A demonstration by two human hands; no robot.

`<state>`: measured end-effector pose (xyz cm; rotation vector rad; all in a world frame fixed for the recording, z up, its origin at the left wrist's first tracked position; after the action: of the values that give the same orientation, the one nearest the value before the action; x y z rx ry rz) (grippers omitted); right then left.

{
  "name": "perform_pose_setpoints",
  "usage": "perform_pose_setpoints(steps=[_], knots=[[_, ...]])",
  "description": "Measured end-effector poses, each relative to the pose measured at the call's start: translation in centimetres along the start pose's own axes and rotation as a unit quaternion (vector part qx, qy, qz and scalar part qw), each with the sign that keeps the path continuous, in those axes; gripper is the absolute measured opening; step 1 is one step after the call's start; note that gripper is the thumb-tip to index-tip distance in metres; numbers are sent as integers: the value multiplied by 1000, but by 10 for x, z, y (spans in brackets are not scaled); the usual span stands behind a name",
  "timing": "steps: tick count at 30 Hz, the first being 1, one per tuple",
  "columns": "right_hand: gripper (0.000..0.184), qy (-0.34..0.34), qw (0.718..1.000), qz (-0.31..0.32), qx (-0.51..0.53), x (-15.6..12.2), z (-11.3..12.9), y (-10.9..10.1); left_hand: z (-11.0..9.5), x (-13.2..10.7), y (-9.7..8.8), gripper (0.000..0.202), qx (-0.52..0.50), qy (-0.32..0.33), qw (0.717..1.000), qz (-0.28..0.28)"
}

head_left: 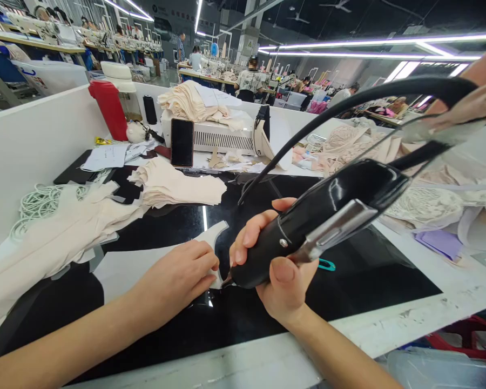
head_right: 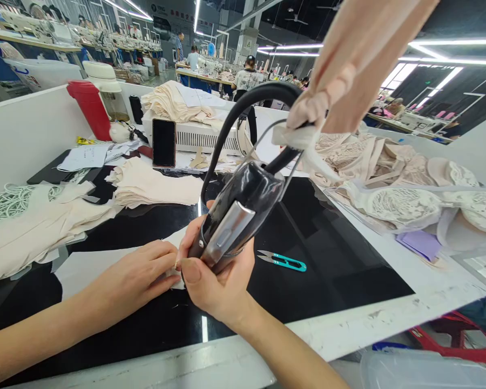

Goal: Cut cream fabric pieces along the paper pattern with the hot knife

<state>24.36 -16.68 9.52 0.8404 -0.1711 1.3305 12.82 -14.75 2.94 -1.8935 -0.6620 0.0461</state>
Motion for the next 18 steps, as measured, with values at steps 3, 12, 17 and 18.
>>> perform_pose_setpoints(steps=[3, 12, 17, 18], knots=[[52, 2, 1000, -1, 0, 0, 1, 0, -7, -2, -1, 12, 7, 42, 999, -9], [49, 12, 1000, 11, -6, -1, 0, 1, -10, -10, 4, 28, -34, 95, 994, 30], [47, 11, 1000, 16, -15, -1, 2, 1, -9, -14, 2, 24, -31, 120, 992, 27], [48, 12, 1000, 14, -18, -1, 2, 0, -9, -15, 1, 25, -26, 125, 991, 25]])
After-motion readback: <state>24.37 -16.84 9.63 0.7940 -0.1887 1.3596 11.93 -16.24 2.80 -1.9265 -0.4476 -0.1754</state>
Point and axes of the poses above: each hand's wrist, its own x-axis towards the middle knuckle, its own y-axis out of the palm, z = x × y, the point moved 9 cm from there along x, towards the middle knuckle
